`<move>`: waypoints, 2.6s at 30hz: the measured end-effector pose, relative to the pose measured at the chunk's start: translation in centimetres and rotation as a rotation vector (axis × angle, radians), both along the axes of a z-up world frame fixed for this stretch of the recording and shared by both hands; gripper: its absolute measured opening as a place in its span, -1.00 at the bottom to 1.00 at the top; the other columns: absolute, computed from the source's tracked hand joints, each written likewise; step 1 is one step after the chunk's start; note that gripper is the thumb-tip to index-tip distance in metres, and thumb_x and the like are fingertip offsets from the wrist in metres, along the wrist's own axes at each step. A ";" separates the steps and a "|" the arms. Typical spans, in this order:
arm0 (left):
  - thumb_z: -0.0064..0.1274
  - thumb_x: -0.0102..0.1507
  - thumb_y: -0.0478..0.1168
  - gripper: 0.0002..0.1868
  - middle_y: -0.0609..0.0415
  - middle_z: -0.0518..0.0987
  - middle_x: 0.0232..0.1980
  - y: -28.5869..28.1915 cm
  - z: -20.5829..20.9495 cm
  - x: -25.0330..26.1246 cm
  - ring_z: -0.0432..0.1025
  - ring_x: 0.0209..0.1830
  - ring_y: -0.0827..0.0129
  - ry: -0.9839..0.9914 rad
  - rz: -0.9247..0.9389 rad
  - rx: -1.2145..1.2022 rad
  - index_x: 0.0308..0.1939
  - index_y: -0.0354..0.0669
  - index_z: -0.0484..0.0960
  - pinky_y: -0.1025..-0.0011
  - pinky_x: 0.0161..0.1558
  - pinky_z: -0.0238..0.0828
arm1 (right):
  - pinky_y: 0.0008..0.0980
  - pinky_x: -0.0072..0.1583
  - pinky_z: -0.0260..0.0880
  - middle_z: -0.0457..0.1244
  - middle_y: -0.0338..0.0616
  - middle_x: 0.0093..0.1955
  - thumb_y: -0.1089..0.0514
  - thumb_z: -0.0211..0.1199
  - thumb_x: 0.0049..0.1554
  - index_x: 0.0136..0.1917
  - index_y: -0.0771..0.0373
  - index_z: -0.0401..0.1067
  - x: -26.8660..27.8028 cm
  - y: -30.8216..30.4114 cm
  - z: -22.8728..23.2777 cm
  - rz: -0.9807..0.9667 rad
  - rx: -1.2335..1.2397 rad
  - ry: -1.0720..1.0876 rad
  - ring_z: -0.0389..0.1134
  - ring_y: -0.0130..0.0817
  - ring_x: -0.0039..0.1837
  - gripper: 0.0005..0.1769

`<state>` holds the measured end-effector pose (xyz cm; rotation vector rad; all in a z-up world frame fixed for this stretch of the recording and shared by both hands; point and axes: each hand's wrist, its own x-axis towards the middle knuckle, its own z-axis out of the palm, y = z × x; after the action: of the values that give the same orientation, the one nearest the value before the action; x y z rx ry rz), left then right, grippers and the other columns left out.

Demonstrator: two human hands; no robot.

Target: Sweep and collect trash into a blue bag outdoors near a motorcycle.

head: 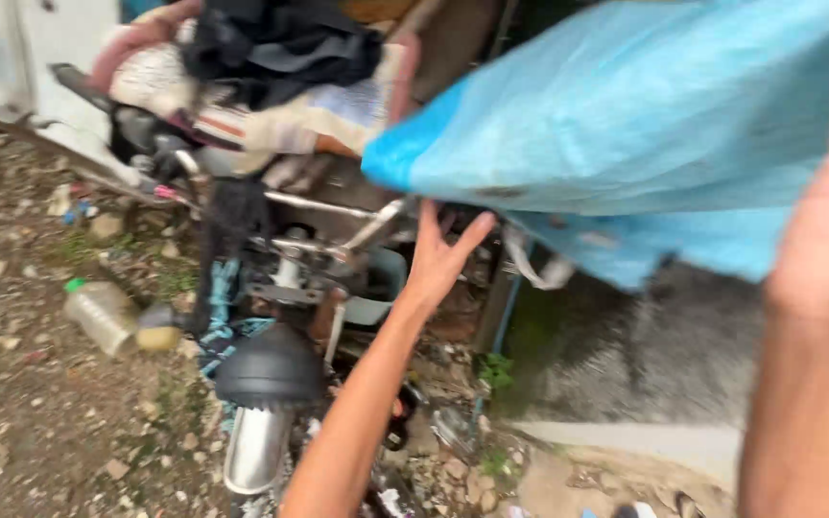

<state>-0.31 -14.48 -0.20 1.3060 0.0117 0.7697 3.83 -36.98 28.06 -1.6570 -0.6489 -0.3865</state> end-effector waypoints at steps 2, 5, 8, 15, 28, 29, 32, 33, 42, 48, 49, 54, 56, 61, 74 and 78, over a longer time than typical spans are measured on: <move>0.24 0.25 0.05 0.11 -0.24 0.02 0.68 -4.4 4.2 -4.4 0.18 0.56 -0.04 0.058 0.001 -0.314 0.64 0.11 -0.23 -0.04 0.46 0.14 | -0.24 0.65 0.05 0.25 -0.24 0.42 -0.04 0.02 0.44 0.44 0.18 0.32 -3.5 -1.9 1.2 0.229 0.073 -0.127 0.22 -0.47 0.50 -0.59; 0.20 0.13 0.08 0.22 -0.17 -0.09 0.64 -13.0 0.9 -7.5 0.18 0.47 -0.07 0.158 -0.078 -0.824 0.63 0.23 -0.39 -0.05 0.33 0.21 | -0.18 0.76 -0.20 0.19 -0.27 0.50 -0.01 0.00 0.50 0.48 0.18 0.28 -6.6 -5.6 2.7 0.526 0.250 -0.187 0.10 -0.45 0.59 -0.62; 0.16 0.16 0.08 0.19 -0.10 -0.16 0.65 -20.6 -3.6 -9.3 0.09 0.51 -0.11 0.243 -0.211 -1.089 0.63 0.30 -0.39 -0.12 0.33 0.21 | -0.13 0.71 -0.20 0.18 -0.27 0.42 0.12 0.07 0.52 0.41 0.21 0.31 -8.8 -10.3 3.8 0.542 0.437 -0.103 0.10 -0.35 0.62 -0.74; 0.12 0.13 -0.01 0.07 -0.05 0.03 0.62 -30.9 -5.0 -13.0 0.11 0.51 -0.13 0.108 -0.177 -1.108 0.60 0.36 -0.21 -0.17 0.29 0.22 | -0.16 0.72 -0.02 0.26 -0.21 0.45 0.17 0.14 0.45 0.30 0.16 0.36 -17.8 -25.4 7.5 0.473 0.556 -0.013 0.18 -0.27 0.58 -0.83; -0.36 0.20 0.56 0.01 -0.12 0.21 0.55 -30.2 2.6 -38.4 0.17 0.45 -0.11 0.053 -0.362 -1.056 0.59 0.13 0.06 -0.20 0.32 0.10 | 0.07 0.45 0.30 0.28 0.07 0.28 0.26 -0.01 0.38 0.16 0.46 0.30 -28.6 -63.4 -5.6 -0.091 0.227 0.661 0.32 -0.09 0.37 -0.80; -0.34 0.20 0.59 0.03 -0.22 0.28 0.49 -29.3 2.9 -38.3 0.25 0.38 -0.10 0.013 -0.451 -0.938 0.58 0.14 0.06 -0.15 0.26 0.21 | 0.02 0.42 0.33 0.30 0.05 0.25 0.27 0.02 0.33 0.18 0.49 0.33 -29.6 -65.0 -6.6 -0.135 0.131 0.719 0.33 -0.11 0.33 -0.77; -0.30 0.22 0.58 0.02 -0.28 0.36 0.44 -31.3 5.5 -36.9 0.35 0.30 -0.04 0.116 -0.577 -0.753 0.58 0.10 0.06 -0.04 0.21 0.35 | -0.09 0.35 0.37 0.34 0.01 0.18 0.30 0.10 0.26 0.19 0.49 0.42 -31.1 -70.7 -11.0 -0.208 -0.101 0.782 0.37 -0.15 0.24 -0.73; -0.28 0.24 0.53 0.00 -0.25 0.37 0.44 -32.3 6.8 -36.2 0.37 0.30 0.01 0.223 -0.605 -0.670 0.59 0.06 0.07 0.00 0.21 0.38 | -0.15 0.32 0.38 0.36 -0.01 0.15 0.32 0.15 0.23 0.18 0.46 0.47 -31.3 -72.2 -12.6 -0.210 -0.242 0.757 0.39 -0.17 0.19 -0.73; 0.41 0.02 -0.30 0.00 -0.19 0.40 0.41 -50.8 -6.5 -37.5 0.35 0.41 0.08 0.884 -0.764 -0.040 0.49 -0.09 0.22 0.17 0.34 0.34 | -0.29 0.21 0.41 0.39 -0.05 0.18 0.35 0.21 0.19 0.06 0.47 0.50 -36.0 -80.3 -16.7 -0.337 -0.110 0.677 0.40 -0.34 0.14 -0.82; 0.27 0.09 -0.39 -0.33 -0.18 0.54 0.32 -56.0 -3.5 -42.1 0.42 0.31 0.05 0.737 -0.732 -0.079 0.31 -0.23 0.53 0.12 0.29 0.39 | -0.19 0.07 0.35 0.35 0.01 0.07 0.27 0.35 0.12 0.21 0.37 0.40 -41.2 -83.2 -26.0 -0.783 -0.462 0.583 0.34 -0.24 0.04 -0.61; 0.27 0.09 -0.39 -0.33 -0.18 0.54 0.32 -56.7 -1.9 -41.7 0.42 0.31 0.05 0.731 -0.720 -0.080 0.31 -0.23 0.53 0.12 0.29 0.39 | -0.18 0.05 0.35 0.33 -0.02 0.09 0.24 0.38 0.09 0.26 0.34 0.34 -41.1 -79.1 -30.5 -0.778 -0.394 0.644 0.33 -0.24 0.03 -0.51; 0.09 0.19 -0.41 -0.35 -0.03 0.62 0.32 -56.9 7.3 -44.3 0.47 0.28 0.28 0.438 -0.809 0.187 0.41 -0.08 0.51 0.32 0.32 0.35 | -0.17 -0.01 0.36 0.23 -0.19 0.18 0.08 0.51 -0.06 0.56 0.17 0.01 -45.6 -60.7 -40.1 -0.698 -0.058 1.034 0.32 -0.25 0.00 0.05; 0.08 0.17 -0.43 -0.36 -0.03 0.61 0.32 -54.1 5.7 -42.8 0.46 0.30 0.25 0.386 -0.682 0.286 0.37 -0.05 0.54 0.32 0.32 0.35 | -0.25 0.03 0.40 0.33 -0.20 0.10 0.20 0.43 -0.06 0.39 0.27 0.25 -44.2 -60.3 -47.3 -0.584 0.015 1.048 0.37 -0.32 0.01 -0.23; 0.12 0.00 -0.45 -0.39 -0.03 0.71 0.11 -42.0 0.3 -41.5 0.57 0.02 0.12 0.346 -0.181 0.727 0.14 0.00 0.71 0.24 0.10 0.47 | -0.43 0.00 0.39 0.41 -0.24 -0.05 0.32 0.33 0.11 0.07 0.39 0.54 -43.8 -63.0 -51.3 -0.452 0.183 0.892 0.35 -0.47 -0.06 -0.76; 0.30 0.16 0.02 -0.48 -0.03 0.63 -0.20 -57.9 0.3 -41.2 0.53 -0.24 0.37 0.637 -0.425 0.196 -0.01 -0.31 0.56 0.34 -0.25 0.48 | -0.41 0.21 0.34 0.29 -0.09 0.19 0.26 0.38 0.03 0.30 0.29 0.47 -45.9 -53.1 -30.0 -0.201 -0.099 0.423 0.32 -0.36 0.21 -0.46; 0.33 0.30 0.02 -0.48 -0.13 0.52 -0.38 -56.2 -11.9 -40.7 0.36 -0.39 0.29 0.853 -0.289 0.499 -0.27 -0.49 0.57 0.27 -0.35 0.30 | -0.44 -0.01 0.36 0.24 -0.09 0.11 0.29 0.35 -0.01 0.34 0.21 0.44 -46.6 -55.5 -29.8 -0.293 -0.047 0.651 0.28 -0.40 0.04 -0.39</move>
<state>-41.03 -70.64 -12.06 1.9800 0.3229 -0.0874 -42.76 -92.50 -1.74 -1.7936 0.0710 -0.0224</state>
